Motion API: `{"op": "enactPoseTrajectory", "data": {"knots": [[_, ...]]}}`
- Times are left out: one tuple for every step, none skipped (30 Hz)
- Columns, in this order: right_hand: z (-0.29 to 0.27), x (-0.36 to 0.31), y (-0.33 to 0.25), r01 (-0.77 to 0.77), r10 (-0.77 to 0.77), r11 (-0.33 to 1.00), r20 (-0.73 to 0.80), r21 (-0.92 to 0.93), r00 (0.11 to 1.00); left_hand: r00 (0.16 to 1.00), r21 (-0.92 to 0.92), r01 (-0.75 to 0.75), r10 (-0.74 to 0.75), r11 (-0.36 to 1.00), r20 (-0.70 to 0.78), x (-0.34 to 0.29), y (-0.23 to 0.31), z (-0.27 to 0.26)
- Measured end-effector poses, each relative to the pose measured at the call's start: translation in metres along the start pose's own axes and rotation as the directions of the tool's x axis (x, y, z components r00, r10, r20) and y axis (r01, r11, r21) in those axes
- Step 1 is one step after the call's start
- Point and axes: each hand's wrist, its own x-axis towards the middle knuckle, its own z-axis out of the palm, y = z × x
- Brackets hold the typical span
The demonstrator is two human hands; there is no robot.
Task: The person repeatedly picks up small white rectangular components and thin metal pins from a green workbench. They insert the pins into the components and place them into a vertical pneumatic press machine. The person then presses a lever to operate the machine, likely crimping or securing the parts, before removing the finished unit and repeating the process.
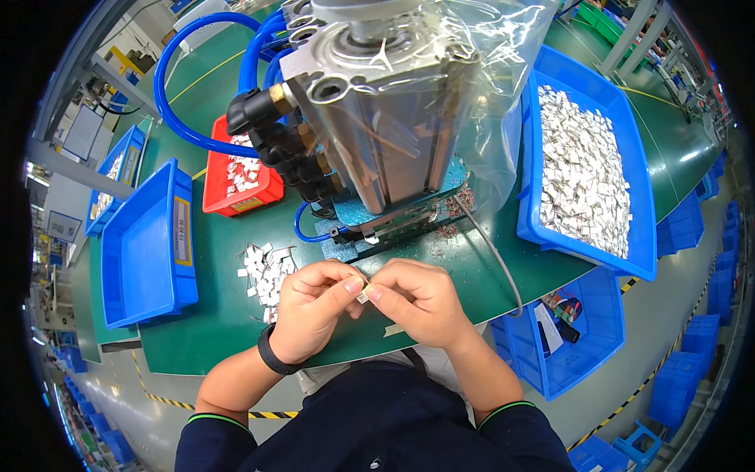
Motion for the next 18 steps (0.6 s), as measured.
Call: {"op": "enactPoseTrajectory", "data": {"knots": [[0.0, 0.0, 0.001, -0.002, 0.002, 1.0, -0.003, 0.01, 1.0, 1.0, 0.002, 0.001, -0.001, 1.0, 0.0, 0.0, 0.0, 0.0], [0.001, -0.001, 0.001, -0.004, 0.004, 1.0, -0.006, 0.021, 1.0, 1.0, 0.004, 0.001, -0.001, 1.0, 0.0, 0.0, 0.0, -0.001], [0.0, -0.001, 0.001, -0.015, 0.015, 1.0, -0.003, 0.026, 1.0, 1.0, 0.006, 0.002, -0.002, 1.0, 0.0, 0.0, 0.0, -0.001], [0.0, -0.002, 0.0, -0.026, 0.026, 0.999, 0.0, 0.031, 1.0, 1.0, 0.007, 0.004, -0.004, 1.0, -0.002, 0.0, -0.001, -0.001], [0.0, -0.002, 0.0, -0.037, 0.037, 0.999, 0.003, 0.037, 0.999, 1.0, 0.007, 0.006, -0.006, 1.0, -0.003, 0.0, -0.001, -0.001], [0.0, -0.002, 0.0, -0.034, 0.034, 0.999, 0.002, 0.04, 0.999, 1.0, 0.008, 0.007, -0.007, 1.0, -0.005, 0.0, -0.002, -0.002], [0.0, -0.002, 0.001, -0.029, 0.03, 0.999, 0.0, 0.043, 1.0, 1.0, 0.016, 0.01, -0.01, 1.0, -0.002, 0.0, -0.002, -0.002], [-0.001, -0.001, 0.001, -0.025, 0.025, 0.999, -0.002, 0.046, 1.0, 1.0, 0.023, 0.013, -0.013, 1.0, 0.0, 0.001, -0.002, -0.002], [-0.002, -0.002, 0.001, -0.021, 0.021, 0.999, -0.013, 0.033, 1.0, 1.0, 0.031, 0.016, -0.016, 0.999, 0.004, 0.001, -0.003, -0.002], [-0.003, -0.003, 0.001, -0.01, 0.011, 1.0, -0.026, 0.018, 1.0, 1.0, 0.038, 0.03, -0.03, 0.999, -0.005, 0.001, -0.001, -0.001], [-0.004, -0.003, 0.0, 0.0, 0.0, 1.0, -0.039, 0.003, 0.999, 0.999, 0.044, 0.045, -0.044, 0.998, -0.013, 0.0, 0.0, 0.0], [-0.004, -0.003, -0.002, -0.042, 0.045, 0.998, -0.104, 0.038, 0.994, 0.998, 0.051, 0.059, -0.058, 0.997, -0.021, 0.0, 0.001, 0.001], [-0.003, -0.004, -0.005, -0.086, 0.098, 0.993, -0.166, 0.077, 0.981, 0.998, 0.064, 0.058, -0.057, 0.996, -0.007, -0.001, 0.001, 0.002], [-0.002, -0.005, -0.007, -0.127, 0.152, 0.985, -0.226, 0.12, 0.962, 0.998, 0.072, 0.055, -0.055, 0.996, -0.005, -0.002, 0.0, 0.001], [-0.001, -0.003, -0.008, -0.119, 0.15, 0.985, -0.277, 0.127, 0.949, 0.999, 0.079, 0.053, -0.053, 0.995, -0.003, -0.002, -0.001, 0.0], [0.0, -0.002, -0.009, -0.116, 0.149, 0.985, -0.307, 0.124, 0.94, 0.999, 0.085, 0.053, -0.053, 0.995, -0.001, -0.001, -0.002, -0.001], [0.002, 0.001, -0.009, -0.113, 0.148, 0.986, -0.336, 0.121, 0.93, 0.998, 0.094, 0.064, -0.064, 0.994, -0.005, -0.001, -0.002, -0.001], [0.002, 0.002, -0.009, -0.11, 0.147, 0.987, -0.365, 0.119, 0.919, 0.997, 0.103, 0.075, -0.074, 0.992, -0.009, -0.002, -0.001, -0.001]]}}
